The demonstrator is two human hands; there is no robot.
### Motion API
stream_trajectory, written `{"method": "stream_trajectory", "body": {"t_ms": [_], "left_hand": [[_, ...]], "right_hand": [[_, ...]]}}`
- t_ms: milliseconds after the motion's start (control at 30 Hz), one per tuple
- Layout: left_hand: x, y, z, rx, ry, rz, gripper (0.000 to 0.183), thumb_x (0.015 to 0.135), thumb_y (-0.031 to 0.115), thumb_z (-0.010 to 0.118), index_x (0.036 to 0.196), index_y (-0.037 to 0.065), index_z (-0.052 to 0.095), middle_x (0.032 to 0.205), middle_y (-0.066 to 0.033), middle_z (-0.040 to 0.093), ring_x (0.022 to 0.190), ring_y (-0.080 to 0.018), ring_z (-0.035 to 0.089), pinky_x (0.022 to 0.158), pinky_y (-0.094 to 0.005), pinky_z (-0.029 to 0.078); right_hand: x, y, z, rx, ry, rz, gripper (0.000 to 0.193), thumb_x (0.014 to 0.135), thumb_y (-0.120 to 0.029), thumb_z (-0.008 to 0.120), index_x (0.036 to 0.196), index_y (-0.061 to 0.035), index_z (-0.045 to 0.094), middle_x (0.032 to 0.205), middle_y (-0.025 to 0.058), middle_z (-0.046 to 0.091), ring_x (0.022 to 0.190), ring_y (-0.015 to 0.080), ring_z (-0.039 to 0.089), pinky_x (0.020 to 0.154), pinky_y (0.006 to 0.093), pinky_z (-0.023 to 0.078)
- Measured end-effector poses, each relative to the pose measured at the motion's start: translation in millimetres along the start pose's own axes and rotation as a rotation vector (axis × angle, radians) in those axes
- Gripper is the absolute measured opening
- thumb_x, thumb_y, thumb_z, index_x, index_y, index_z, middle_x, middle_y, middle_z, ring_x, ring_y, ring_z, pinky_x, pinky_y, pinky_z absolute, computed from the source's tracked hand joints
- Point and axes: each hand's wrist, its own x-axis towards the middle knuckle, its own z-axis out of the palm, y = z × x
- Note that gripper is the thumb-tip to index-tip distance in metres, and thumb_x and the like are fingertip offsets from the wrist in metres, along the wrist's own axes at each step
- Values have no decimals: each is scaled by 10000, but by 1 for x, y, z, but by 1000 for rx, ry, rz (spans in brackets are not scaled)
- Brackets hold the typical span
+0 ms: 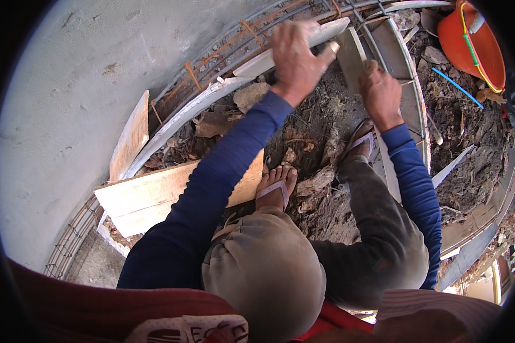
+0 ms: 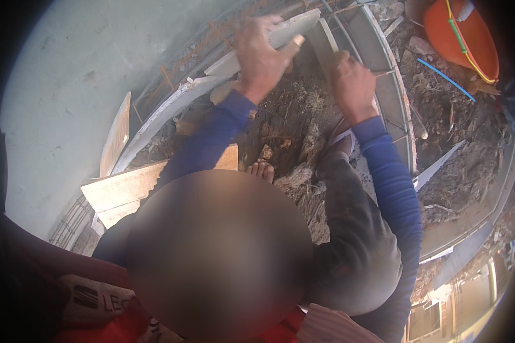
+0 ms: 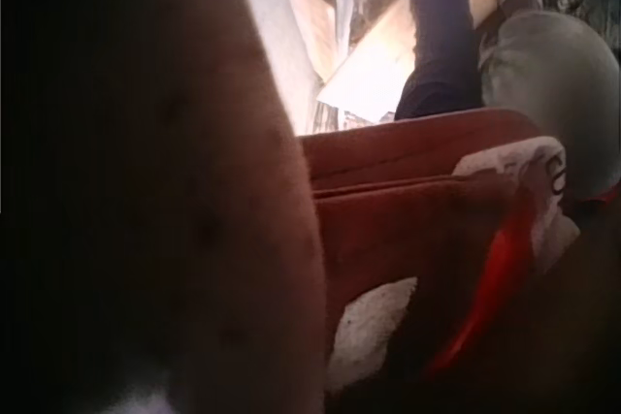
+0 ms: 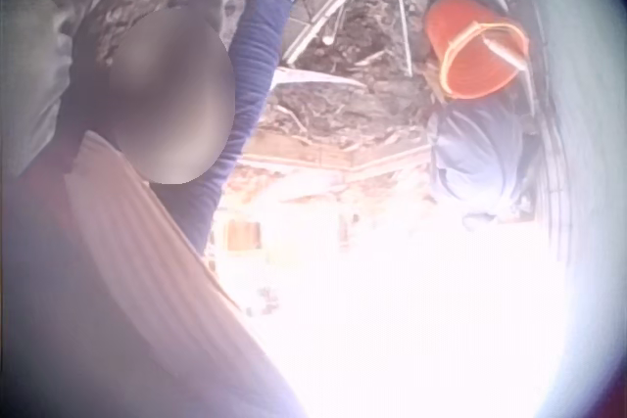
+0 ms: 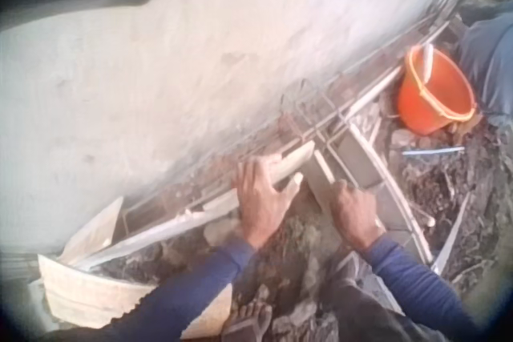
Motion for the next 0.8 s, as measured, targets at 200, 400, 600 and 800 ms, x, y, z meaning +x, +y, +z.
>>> {"method": "stream_trajectory", "body": {"t_ms": [200,400,600,800], "left_hand": [[33,-44,-31,378,-658,-11,484,761,391,892,1091,73,736,818,-106,747,807,-288,728,870,-442,525],[67,-28,-44,338,-905,-125,268,786,306,807,943,90,785,897,-174,751,898,-368,722,838,-507,559],[74,-38,-43,150,-894,-91,287,654,263,892,838,74,778,799,-203,723,794,-406,724,690,-523,550],[74,-43,-45,130,-887,-57,305,693,262,868,863,34,758,825,-247,717,816,-430,716,721,-532,552]], "right_hand": [[6,15,-11,-71,37,28,191,909,-187,640,1068,-82,626,811,174,712,724,407,712,635,520,558],[11,10,-13,-98,-28,14,200,880,-203,685,995,-54,620,769,188,703,724,409,715,624,501,565],[15,10,-6,-112,-18,-22,168,891,-197,668,960,-55,610,753,199,703,689,405,712,615,510,568],[16,12,-3,-134,-22,-8,162,920,-205,625,972,-52,639,769,202,723,690,406,724,620,496,587]]}}
